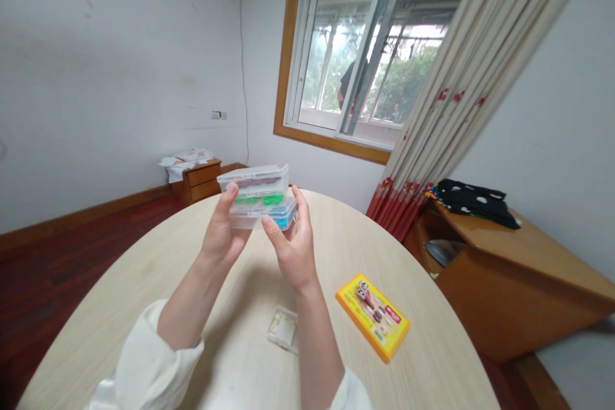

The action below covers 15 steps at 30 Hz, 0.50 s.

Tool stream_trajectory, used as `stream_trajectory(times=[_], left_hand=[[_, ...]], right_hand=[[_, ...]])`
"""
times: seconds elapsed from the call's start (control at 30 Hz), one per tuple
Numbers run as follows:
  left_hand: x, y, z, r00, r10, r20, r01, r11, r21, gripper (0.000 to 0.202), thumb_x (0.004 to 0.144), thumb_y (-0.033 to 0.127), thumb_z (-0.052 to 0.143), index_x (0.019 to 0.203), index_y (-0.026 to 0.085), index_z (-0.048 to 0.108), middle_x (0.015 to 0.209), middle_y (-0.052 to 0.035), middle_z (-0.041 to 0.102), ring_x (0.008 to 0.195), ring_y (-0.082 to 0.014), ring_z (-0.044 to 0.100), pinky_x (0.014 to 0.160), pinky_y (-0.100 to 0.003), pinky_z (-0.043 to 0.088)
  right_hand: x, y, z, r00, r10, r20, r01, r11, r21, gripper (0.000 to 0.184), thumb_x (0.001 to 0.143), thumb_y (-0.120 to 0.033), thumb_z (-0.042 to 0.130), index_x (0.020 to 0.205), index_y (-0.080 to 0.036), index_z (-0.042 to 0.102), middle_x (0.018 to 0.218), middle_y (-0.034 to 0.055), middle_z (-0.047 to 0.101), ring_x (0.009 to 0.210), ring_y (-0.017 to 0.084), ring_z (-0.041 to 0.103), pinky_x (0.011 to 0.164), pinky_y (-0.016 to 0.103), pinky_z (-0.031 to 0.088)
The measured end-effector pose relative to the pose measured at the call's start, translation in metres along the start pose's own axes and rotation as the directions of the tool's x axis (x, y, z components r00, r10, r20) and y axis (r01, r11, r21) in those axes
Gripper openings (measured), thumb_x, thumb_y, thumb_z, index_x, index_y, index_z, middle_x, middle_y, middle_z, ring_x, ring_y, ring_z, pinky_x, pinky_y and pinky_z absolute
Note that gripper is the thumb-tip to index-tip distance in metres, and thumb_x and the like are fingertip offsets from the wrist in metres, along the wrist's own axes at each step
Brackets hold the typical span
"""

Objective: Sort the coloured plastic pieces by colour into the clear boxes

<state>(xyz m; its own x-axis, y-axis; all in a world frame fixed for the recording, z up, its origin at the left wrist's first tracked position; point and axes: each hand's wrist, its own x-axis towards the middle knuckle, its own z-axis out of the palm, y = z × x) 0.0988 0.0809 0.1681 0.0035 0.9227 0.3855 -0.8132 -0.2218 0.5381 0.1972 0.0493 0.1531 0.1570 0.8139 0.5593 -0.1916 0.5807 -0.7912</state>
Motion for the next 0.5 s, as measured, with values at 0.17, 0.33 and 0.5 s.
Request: stream_trajectory(times=[0.17, 0.33, 0.5], left_hand=[[-0.002, -0.001, 0.001, 0.999, 0.013, 0.034, -0.015, 0.998, 0.059, 0.044, 0.068, 0.038, 0.072, 0.104, 0.016, 0.058, 0.104, -0.0071, 0.068, 0.101, -0.0235, 0.063, 0.090, -0.033, 0.045], [-0.006, 0.001, 0.005, 0.998, 0.021, 0.067, -0.028, 0.995, 0.099, 0.048, 0.066, 0.034, 0.073, 0.108, 0.017, 0.055, 0.106, -0.0071, 0.066, 0.101, -0.0238, 0.062, 0.088, -0.032, 0.047], [-0.008, 0.000, 0.005, 0.997, 0.036, 0.070, -0.044, 0.991, 0.125, 0.048, 0.067, 0.033, 0.072, 0.109, 0.018, 0.055, 0.105, -0.0067, 0.066, 0.099, -0.0231, 0.063, 0.087, -0.032, 0.047]], right_hand=[[0.000, 0.002, -0.001, 0.998, 0.060, -0.010, -0.059, 0.995, 0.082, 0.067, 0.072, -0.042, 0.071, 0.130, -0.024, 0.044, 0.130, 0.0094, 0.054, 0.118, 0.024, 0.052, 0.101, 0.044, 0.041], [0.000, -0.002, 0.006, 0.986, 0.135, -0.102, -0.115, 0.977, 0.181, 0.053, 0.071, -0.042, 0.070, 0.117, -0.022, 0.052, 0.116, 0.0074, 0.062, 0.107, 0.021, 0.058, 0.095, 0.041, 0.045], [0.000, -0.008, 0.012, 0.970, 0.186, -0.158, -0.147, 0.961, 0.233, 0.050, 0.066, -0.037, 0.075, 0.108, -0.021, 0.054, 0.106, 0.0043, 0.065, 0.097, 0.018, 0.061, 0.093, 0.037, 0.046]])
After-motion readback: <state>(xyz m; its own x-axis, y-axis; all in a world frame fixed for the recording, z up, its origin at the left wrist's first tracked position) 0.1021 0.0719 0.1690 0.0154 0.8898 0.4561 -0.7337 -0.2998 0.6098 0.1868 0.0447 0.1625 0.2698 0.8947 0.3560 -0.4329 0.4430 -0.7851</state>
